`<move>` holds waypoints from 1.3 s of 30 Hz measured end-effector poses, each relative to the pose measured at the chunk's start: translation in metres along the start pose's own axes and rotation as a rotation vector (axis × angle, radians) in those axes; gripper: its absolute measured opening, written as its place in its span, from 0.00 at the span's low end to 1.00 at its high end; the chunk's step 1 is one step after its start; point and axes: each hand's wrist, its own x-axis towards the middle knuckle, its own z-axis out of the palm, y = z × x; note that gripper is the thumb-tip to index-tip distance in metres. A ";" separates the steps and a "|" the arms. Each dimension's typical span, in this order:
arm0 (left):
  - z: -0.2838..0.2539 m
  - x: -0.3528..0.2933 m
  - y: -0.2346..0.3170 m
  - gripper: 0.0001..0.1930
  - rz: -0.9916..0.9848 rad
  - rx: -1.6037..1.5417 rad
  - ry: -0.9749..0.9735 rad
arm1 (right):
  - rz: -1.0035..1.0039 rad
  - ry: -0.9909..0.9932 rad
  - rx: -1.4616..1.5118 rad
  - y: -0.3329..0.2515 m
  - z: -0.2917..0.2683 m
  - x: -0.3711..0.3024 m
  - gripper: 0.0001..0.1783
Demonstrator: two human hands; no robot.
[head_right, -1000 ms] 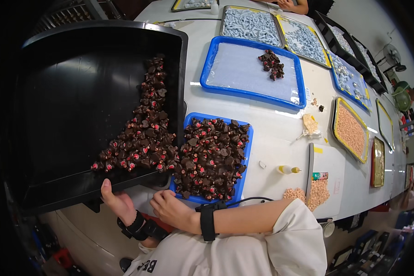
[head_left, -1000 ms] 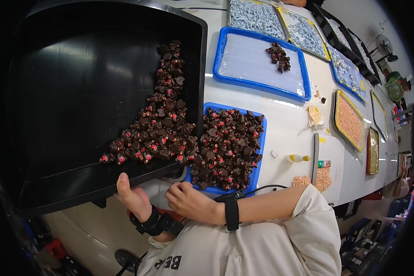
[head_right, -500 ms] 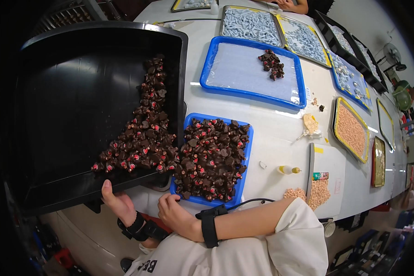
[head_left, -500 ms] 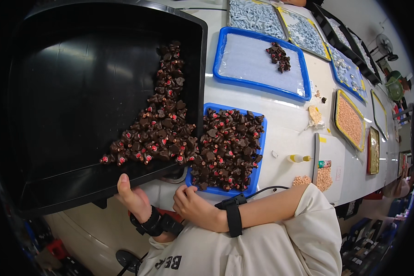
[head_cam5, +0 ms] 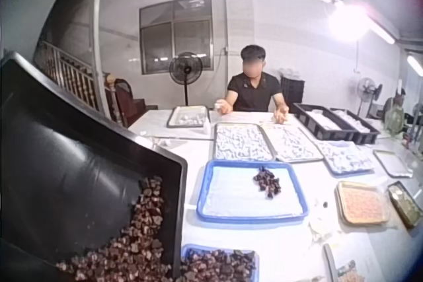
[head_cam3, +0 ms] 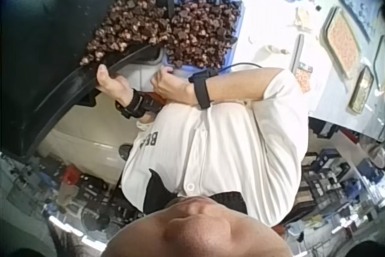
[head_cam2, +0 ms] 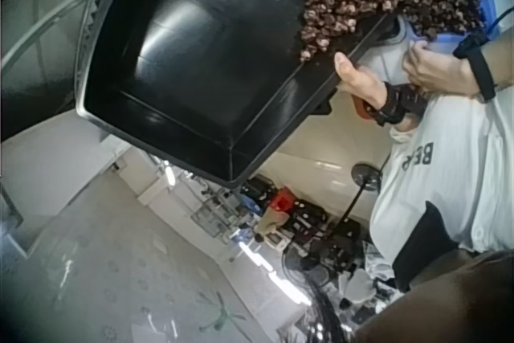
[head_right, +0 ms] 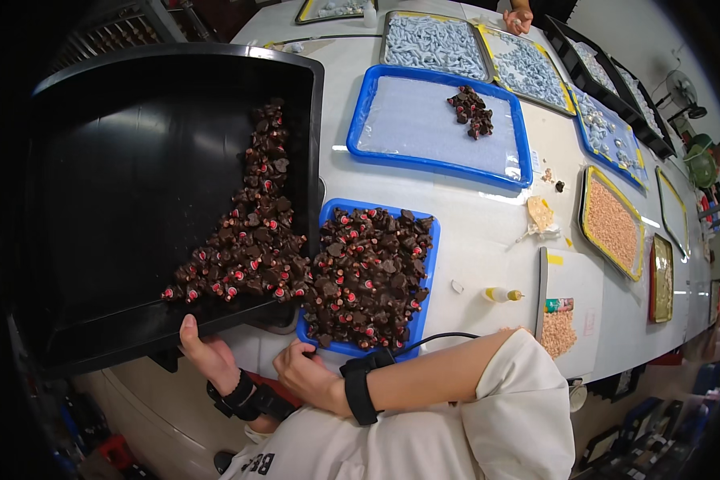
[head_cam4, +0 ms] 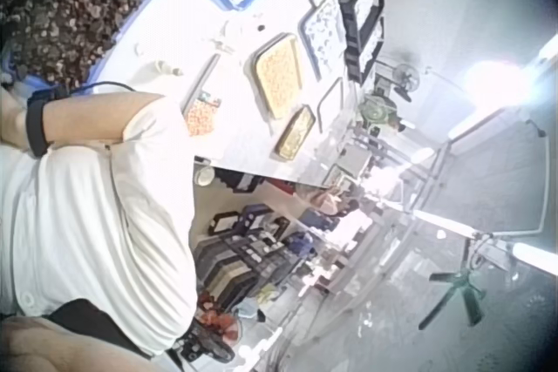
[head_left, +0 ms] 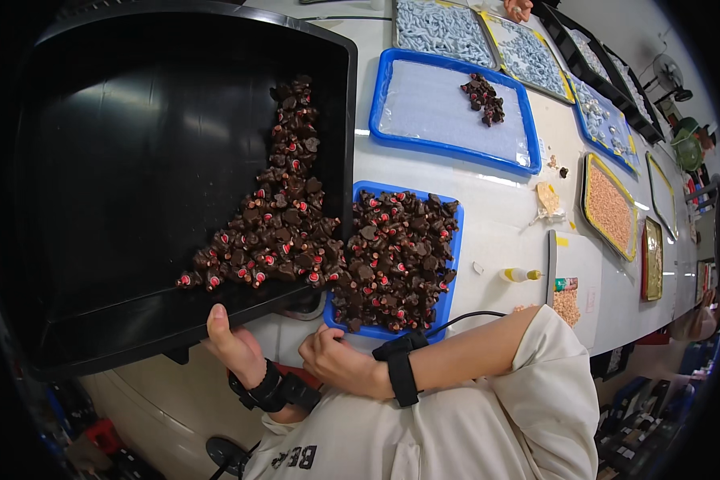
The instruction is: The recorder is manually assembling and sorting small black and red plastic components into various trays and bins.
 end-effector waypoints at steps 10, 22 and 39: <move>0.003 0.001 -0.001 0.22 -0.002 0.010 0.006 | -0.092 0.087 0.337 0.017 -0.004 -0.009 0.09; 0.000 -0.001 -0.001 0.20 0.012 -0.017 0.055 | 0.538 0.119 0.445 0.080 -0.028 -0.086 0.15; -0.003 0.000 -0.002 0.22 0.015 0.018 0.023 | 0.250 0.088 0.193 0.054 -0.004 -0.054 0.22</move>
